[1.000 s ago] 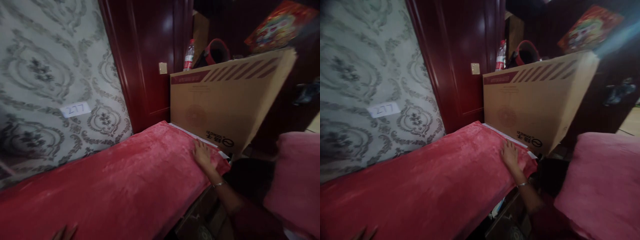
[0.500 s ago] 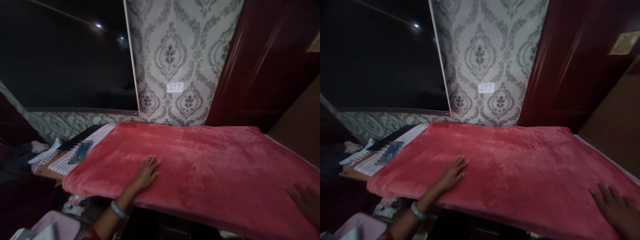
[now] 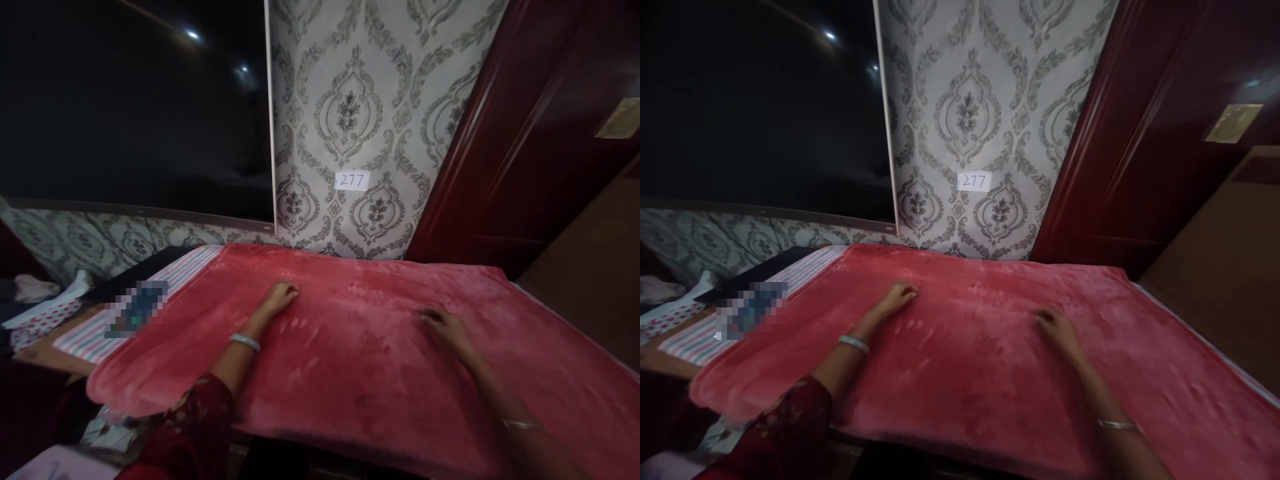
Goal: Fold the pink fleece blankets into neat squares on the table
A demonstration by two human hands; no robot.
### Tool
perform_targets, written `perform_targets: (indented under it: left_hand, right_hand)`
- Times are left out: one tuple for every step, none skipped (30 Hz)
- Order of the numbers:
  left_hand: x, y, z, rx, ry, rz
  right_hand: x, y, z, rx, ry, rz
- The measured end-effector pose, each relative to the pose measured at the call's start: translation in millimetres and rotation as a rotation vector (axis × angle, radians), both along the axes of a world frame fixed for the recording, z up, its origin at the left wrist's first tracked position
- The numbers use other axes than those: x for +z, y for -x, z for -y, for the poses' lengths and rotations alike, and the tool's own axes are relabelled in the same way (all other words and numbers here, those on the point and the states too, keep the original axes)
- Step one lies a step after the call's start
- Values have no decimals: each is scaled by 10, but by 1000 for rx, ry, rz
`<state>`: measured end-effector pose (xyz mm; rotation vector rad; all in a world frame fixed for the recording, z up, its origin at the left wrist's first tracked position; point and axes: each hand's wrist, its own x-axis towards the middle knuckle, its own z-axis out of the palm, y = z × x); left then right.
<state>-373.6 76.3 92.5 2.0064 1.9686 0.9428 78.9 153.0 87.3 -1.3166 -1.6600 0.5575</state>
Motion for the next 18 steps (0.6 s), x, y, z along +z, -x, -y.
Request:
perform_targets:
  left_hand:
    - [-10,2,-63,-1,-7,0]
    - [-25,10,-115,-3,-14,0]
    - [-43,24,-156,-6,-18,-1]
    - [-65,43,-187,-12,-20,-2]
    - [-92,64,-208,-18,-21,-4]
    - [-121,87,-220,-26,-21,-6]
    - [-153,109,-224,-33,-20,-9]
    - [-184,130,-224,-40,-20,-14]
    - [-213,147,-222,-49,-20,-19]
    - [-240,159,-220,-55,-21,-26]
    - [-262,167,-220,-61,-22,-33]
    - [-279,170,-222,-66,-23,-41]
    - [-291,167,-227,-67,-26,-50]
    - [-299,160,-233,-66,-29,-58]
    - [-303,148,-238,-62,-33,-66]
    - [-302,133,-241,-57,-36,-72]
    - [-298,115,-240,-51,-38,-78]
    - [-291,94,-234,-41,-41,-83]
  right_hand:
    - [24,262,-57,154,58,11]
    - [34,500,-113,208,65,13]
    - [28,711,-169,251,69,16]
    - [6,894,-222,286,68,17]
    - [-32,1049,-268,310,61,18]
    - [-82,1179,-304,337,57,20]
    - [-141,1283,-327,363,53,23]
    - [-203,1365,-338,386,49,27]
    - [-264,1425,-337,405,43,33]
    - [-321,1465,-328,420,38,38]
    - [-371,1488,-313,435,30,47]
    - [-411,1496,-297,447,20,61]
    - [-441,1494,-283,459,8,81]
    - [-463,1485,-272,471,-4,105]
    - [-477,1474,-263,479,-17,129]
    - [-487,1464,-257,481,-31,152]
    - [-494,1457,-252,477,-48,172]
    - [-500,1454,-246,469,-67,191]
